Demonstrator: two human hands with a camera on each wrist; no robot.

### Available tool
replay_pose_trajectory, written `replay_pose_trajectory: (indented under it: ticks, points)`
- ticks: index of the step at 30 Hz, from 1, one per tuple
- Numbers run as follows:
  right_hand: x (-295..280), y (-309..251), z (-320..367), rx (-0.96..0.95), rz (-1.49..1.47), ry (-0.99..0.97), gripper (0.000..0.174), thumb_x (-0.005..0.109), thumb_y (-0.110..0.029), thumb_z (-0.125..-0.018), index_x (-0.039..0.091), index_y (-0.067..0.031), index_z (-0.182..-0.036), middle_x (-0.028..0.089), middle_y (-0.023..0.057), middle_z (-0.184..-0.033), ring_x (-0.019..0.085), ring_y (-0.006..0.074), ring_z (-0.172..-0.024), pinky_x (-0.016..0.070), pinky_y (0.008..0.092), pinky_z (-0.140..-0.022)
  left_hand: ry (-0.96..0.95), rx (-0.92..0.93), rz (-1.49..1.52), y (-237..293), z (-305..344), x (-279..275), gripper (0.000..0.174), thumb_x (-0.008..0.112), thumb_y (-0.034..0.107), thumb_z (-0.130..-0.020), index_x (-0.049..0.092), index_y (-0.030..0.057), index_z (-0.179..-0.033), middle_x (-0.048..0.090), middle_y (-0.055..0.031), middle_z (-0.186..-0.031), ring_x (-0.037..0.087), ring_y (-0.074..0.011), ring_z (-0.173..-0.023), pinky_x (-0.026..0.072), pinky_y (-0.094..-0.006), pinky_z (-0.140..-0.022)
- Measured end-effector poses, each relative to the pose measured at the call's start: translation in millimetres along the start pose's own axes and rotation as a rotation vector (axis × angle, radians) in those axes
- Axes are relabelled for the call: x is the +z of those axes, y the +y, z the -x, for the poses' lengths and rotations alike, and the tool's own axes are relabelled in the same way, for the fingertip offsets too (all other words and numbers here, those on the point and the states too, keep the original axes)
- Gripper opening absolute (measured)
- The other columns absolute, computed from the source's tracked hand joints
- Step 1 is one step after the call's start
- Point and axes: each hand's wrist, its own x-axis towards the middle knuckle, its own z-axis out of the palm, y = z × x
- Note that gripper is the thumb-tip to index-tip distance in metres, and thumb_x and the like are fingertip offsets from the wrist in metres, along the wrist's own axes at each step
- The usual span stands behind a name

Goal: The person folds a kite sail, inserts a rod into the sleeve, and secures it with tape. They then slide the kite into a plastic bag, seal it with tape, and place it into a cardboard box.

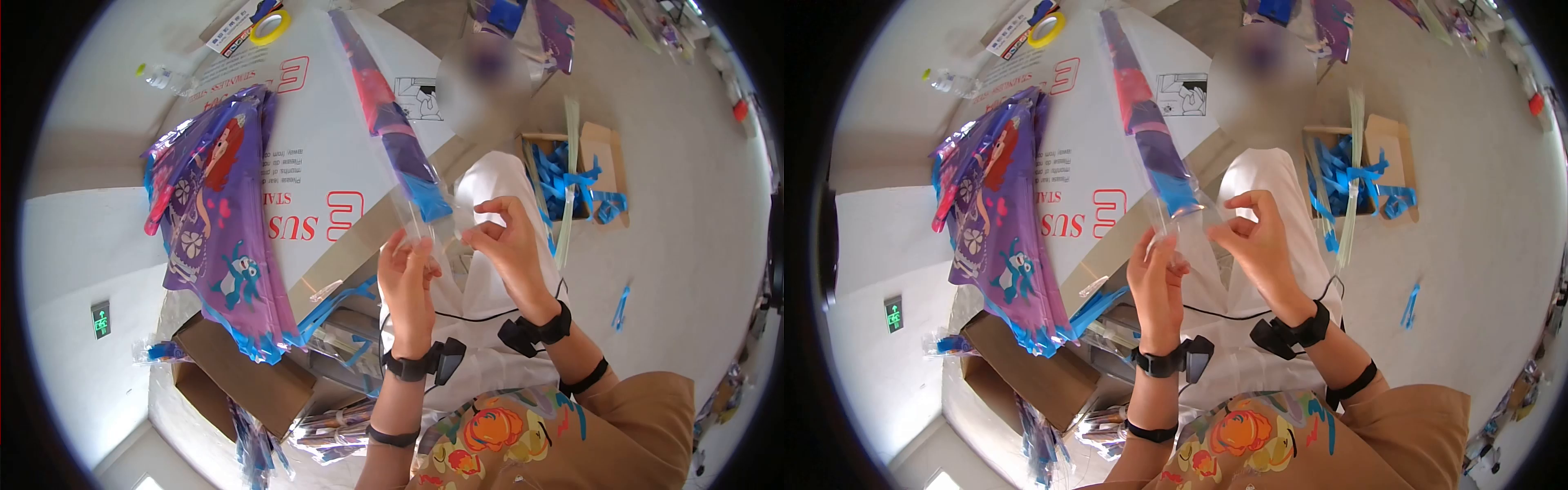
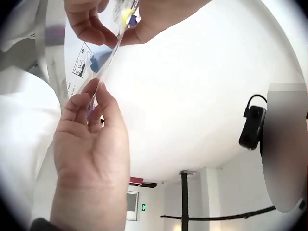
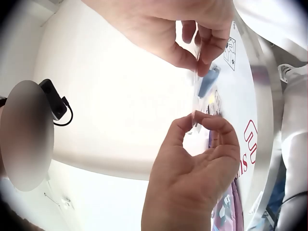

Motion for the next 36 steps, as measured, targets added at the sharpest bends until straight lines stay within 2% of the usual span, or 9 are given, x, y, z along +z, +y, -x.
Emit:
replay_pose_trajectory:
  ticks: [6, 11, 15, 20, 21, 23, 30, 33, 36]
  points:
    - [-30.1, -0.5, -12.5, 0.326, 0.241, -0.307, 0.035, 0.068, -0.012, -0.092, 0.058, 0.0024, -0.122, 0.071, 0.0074, -0.089, 0.069, 0.0148, -0.087, 0.0526, 0.0250, -0.071, -0.266, 0.004, -0.452, -1.6, -7.9, -13.4, 0.018, 0.072, 0.015, -0.091, 0.065, -0.0004, -0.084, 0.061, -0.0011, -0.067, 0.056, -0.0088, -0.055, 0.0464, -0.0241, -0.053]
    - [-27.5, -13.8, 4.8, 0.250, -0.161, -0.254, 0.045, 0.067, -0.011, -0.092, 0.050, 0.0018, -0.132, 0.068, 0.0138, -0.112, 0.069, 0.0190, -0.096, 0.0544, 0.0325, -0.084, -0.406, -0.046, -0.516, 6.4, 21.0, -22.5, 0.018, 0.072, 0.017, -0.091, 0.064, 0.0018, -0.084, 0.065, -0.0032, -0.071, 0.063, -0.0091, -0.061, 0.0502, -0.0245, -0.055]
    - [-12.0, -16.7, 20.7, 0.317, 0.266, -0.458, 0.059, 0.071, -0.008, -0.085, 0.045, 0.0008, -0.137, 0.063, 0.0131, -0.116, 0.066, 0.0229, -0.102, 0.0541, 0.0363, -0.090, -0.796, 0.102, -0.911, 5.4, 53.8, -53.0, 0.026, 0.074, 0.025, -0.090, 0.064, 0.0013, -0.088, 0.065, -0.0016, -0.074, 0.062, -0.0101, -0.071, 0.0516, -0.0269, -0.069]
    - [55.6, -16.4, 104.5, 0.132, 0.441, -0.823, 0.051, 0.064, 0.003, -0.086, 0.045, 0.0014, -0.133, 0.063, 0.0125, -0.112, 0.068, 0.0180, -0.090, 0.0567, 0.0288, -0.077, -0.427, 0.265, -0.089, 10.7, 82.6, -119.0, 0.072, 0.064, 0.038, -0.097, 0.029, 0.0016, -0.148, 0.056, -0.0068, -0.124, 0.059, -0.0145, -0.096, 0.0501, -0.0292, -0.084]
    - [66.7, -14.1, 119.0, 0.178, 0.515, -0.968, 0.054, 0.066, -0.001, -0.087, 0.043, 0.0018, -0.136, 0.061, 0.0143, -0.118, 0.067, 0.0192, -0.097, 0.0551, 0.0318, -0.084, -0.320, 0.411, -0.012, 12.8, 91.5, -125.5, 0.057, 0.063, 0.032, -0.099, 0.039, 0.0020, -0.142, 0.060, -0.0046, -0.120, 0.060, -0.0122, -0.099, 0.0503, -0.0273, -0.085]
    - [86.3, 4.0, 145.7, -0.334, 0.682, -1.142, 0.058, 0.067, -0.006, -0.090, 0.039, 0.0015, -0.141, 0.057, 0.0152, -0.125, 0.065, 0.0213, -0.107, 0.0515, 0.0369, -0.092, -0.150, 0.415, 0.115, 34.6, 119.7, -155.1, 0.040, 0.063, 0.021, -0.098, 0.050, 0.0016, -0.131, 0.065, -0.0053, -0.110, 0.061, -0.0107, -0.098, 0.0513, -0.0265, -0.085]
    - [124.8, -8.7, 174.8, -0.139, 0.470, -1.230, 0.057, 0.062, -0.016, -0.097, 0.035, -0.0020, -0.145, 0.057, 0.0165, -0.124, 0.065, 0.0206, -0.097, 0.0498, 0.0308, -0.086, 0.431, 0.764, 0.155, 120.0, 185.7, -408.6, 0.033, 0.064, 0.024, -0.095, 0.059, -0.0027, -0.114, 0.068, -0.0086, -0.097, 0.067, -0.0167, -0.082, 0.0541, -0.0281, -0.070]
    - [103.0, -4.2, 156.2, -0.110, 0.547, -1.142, 0.054, 0.060, -0.017, -0.098, 0.037, -0.0031, -0.144, 0.059, 0.0150, -0.120, 0.065, 0.0186, -0.092, 0.0493, 0.0285, -0.082, -0.381, 1.016, 1.162, 160.1, 196.1, -524.8, 0.050, 0.049, 0.005, -0.100, 0.031, -0.0119, -0.143, 0.055, -0.0218, -0.132, 0.062, -0.0279, -0.113, 0.0563, -0.0375, -0.092]
    - [84.8, -4.8, 146.8, -0.077, 0.615, -1.073, 0.051, 0.059, -0.017, -0.098, 0.039, -0.0041, -0.143, 0.059, 0.0137, -0.117, 0.065, 0.0166, -0.088, 0.0485, 0.0268, -0.079, 0.116, 1.170, 1.479, 111.0, 152.0, -663.5, 0.051, 0.047, 0.032, -0.098, 0.041, -0.0033, -0.135, 0.056, -0.0186, -0.134, 0.059, -0.0304, -0.119, 0.0547, -0.0406, -0.094]
